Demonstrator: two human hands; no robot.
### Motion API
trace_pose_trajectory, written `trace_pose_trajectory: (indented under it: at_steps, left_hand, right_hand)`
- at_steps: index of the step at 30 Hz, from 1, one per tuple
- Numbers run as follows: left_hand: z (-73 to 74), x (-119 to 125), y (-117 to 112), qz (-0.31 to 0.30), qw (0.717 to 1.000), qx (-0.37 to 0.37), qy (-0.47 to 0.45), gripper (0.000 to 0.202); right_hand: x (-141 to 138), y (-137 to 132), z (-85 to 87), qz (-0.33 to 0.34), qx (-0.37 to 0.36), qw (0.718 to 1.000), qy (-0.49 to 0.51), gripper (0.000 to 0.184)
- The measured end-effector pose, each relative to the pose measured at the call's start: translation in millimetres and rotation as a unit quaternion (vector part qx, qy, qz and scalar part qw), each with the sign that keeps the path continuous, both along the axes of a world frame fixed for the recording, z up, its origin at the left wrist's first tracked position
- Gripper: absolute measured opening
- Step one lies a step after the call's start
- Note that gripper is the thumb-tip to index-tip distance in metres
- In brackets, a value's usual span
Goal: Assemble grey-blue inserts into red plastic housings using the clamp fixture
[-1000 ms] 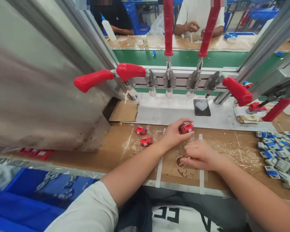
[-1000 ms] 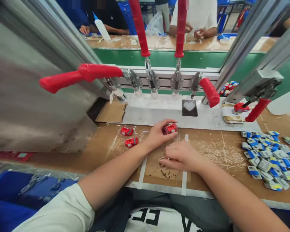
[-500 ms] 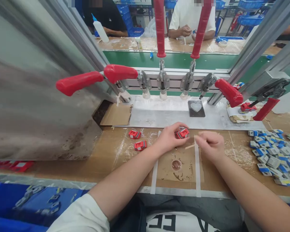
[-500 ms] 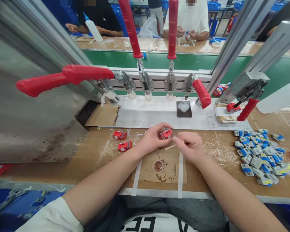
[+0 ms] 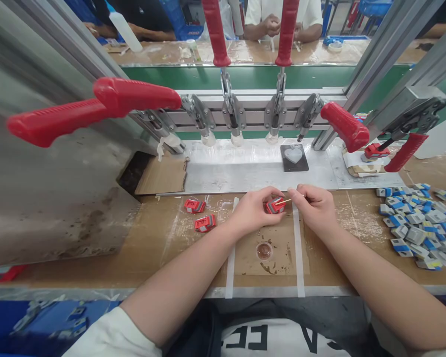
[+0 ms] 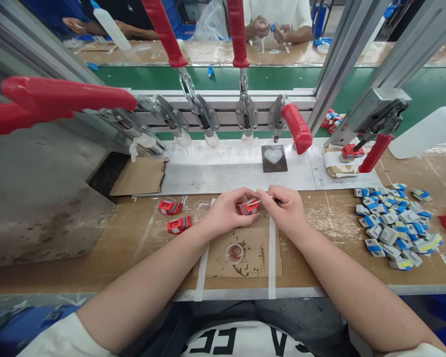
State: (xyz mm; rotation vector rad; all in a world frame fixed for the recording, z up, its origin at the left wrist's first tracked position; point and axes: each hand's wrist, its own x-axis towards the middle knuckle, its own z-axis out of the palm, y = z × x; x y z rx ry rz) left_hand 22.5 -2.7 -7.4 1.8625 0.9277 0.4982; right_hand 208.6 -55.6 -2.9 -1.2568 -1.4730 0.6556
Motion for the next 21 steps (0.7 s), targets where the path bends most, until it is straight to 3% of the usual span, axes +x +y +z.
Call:
trace_pose_trajectory:
  at_steps: [5, 13, 21]
  left_hand:
    - [-2.6, 0.3, 0.5, 0.003, 1.0, 0.003, -0.002, 0.033]
    - [-0.5, 0.6, -1.0, 0.021, 1.0, 0.004, -0.007, 0.033]
    - [-0.7, 0.3, -1.5, 0.03, 1.0, 0.006, -0.002, 0.032]
  right_hand:
    - [-0.3, 1.7, -0.7, -0.002, 0.007, 1.0, -0.022, 0.047]
    - [3.2, 1.1, 3.7, -0.058, 0.066, 0.991, -0.102, 0.045]
    - [3.0, -0.9, 5.9, -0.057, 0.09, 0.982, -0.155, 0.048]
